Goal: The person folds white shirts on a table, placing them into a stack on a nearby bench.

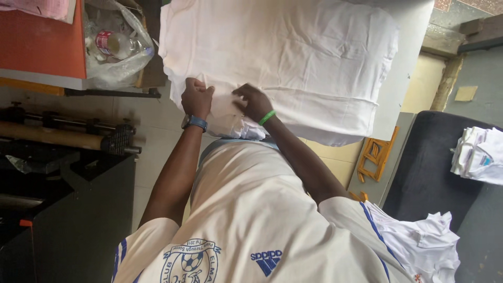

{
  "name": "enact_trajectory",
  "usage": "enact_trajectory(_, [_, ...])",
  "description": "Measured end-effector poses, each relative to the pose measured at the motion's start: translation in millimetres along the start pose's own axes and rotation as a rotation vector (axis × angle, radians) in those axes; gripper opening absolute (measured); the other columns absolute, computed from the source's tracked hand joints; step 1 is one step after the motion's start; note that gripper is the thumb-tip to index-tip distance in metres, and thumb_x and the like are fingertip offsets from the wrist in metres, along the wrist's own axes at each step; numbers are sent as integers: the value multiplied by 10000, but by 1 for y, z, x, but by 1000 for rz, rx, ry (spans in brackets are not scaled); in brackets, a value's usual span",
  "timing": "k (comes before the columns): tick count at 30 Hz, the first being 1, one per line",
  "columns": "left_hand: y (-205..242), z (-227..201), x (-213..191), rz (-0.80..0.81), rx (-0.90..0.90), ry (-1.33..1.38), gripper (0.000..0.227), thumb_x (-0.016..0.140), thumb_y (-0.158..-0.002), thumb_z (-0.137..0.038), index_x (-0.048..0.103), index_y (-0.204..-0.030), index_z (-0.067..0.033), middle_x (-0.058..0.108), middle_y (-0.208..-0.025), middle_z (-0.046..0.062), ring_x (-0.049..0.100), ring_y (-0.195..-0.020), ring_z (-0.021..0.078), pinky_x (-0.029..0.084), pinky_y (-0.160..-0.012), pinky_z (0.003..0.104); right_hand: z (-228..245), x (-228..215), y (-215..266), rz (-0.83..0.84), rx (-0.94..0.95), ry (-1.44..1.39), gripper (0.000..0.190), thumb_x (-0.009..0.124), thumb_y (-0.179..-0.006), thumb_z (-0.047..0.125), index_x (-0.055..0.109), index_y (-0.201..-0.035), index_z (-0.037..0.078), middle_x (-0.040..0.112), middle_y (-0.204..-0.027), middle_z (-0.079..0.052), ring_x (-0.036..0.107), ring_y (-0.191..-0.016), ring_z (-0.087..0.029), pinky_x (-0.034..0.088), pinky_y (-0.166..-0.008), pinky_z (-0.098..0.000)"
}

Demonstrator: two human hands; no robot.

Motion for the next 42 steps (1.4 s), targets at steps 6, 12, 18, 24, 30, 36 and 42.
enact_trajectory(6, [-22,2,12,54,92,217,304,804,-841,-285,620,-1071,-209,728,-944,12,746,-942,273,585,-800,441,-69,-37,34,23,955,22,491,651,-900,706,661,-1007,227,724,-1002,-64,735,-1000,-313,578,-902,-497])
enact_trajectory(12, [-22,-15,-4,18,299,255,289,729,-895,-152,616,-1161,-158,749,-986,112,753,-946,329,595,-788,481,-89,0,41,-79,1125,-443,466,699,-855,636,747,-734,189,680,-579,-16,718,-530,-173,644,-536,-280])
enact_trajectory(18, [-25,-2,-3,-54,346,180,299,745,-906,-143,613,-1171,-188,752,-953,45,763,-878,273,607,-748,439,-79,-15,51,-385,1031,-653,298,798,-855,386,750,-967,114,672,-638,-106,662,-468,-176,614,-477,-283])
enact_trajectory(24, [-12,-25,-17,-165,481,56,284,783,-924,-151,634,-1166,-165,737,-921,20,759,-799,257,624,-690,430,-49,-39,49,-351,948,-561,383,796,-871,409,734,-1010,58,732,-865,-140,683,-519,-175,628,-456,-284])
enact_trajectory(30, [-11,-51,-46,-212,535,-8,428,732,-930,-29,577,-1314,-137,623,-903,60,717,-750,308,632,-684,498,-65,-39,55,-205,889,-408,157,759,-865,243,729,-960,123,737,-781,-67,680,-486,-158,609,-431,-285])
enact_trajectory(36, [-62,-77,-64,-289,644,131,243,728,-955,-84,648,-1164,-180,570,-951,0,714,-758,212,636,-660,338,-112,-84,104,-383,796,-694,236,745,-946,195,712,-1125,45,693,-883,-178,697,-665,-208,641,-552,-299])
enact_trajectory(42, [-148,-139,-49,-323,848,27,408,810,-805,-38,617,-1158,-107,627,-962,53,625,-750,223,530,-661,389,-168,-167,179,-567,1002,-561,89,742,-914,174,734,-979,115,724,-814,-50,627,-559,-121,534,-481,-243])
Point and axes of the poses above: each hand's wrist, its own y-axis away from the middle knuckle, its own x-axis out of the palm, z = x × y, the point moved 6 cm from there along -y, towards the middle knuckle
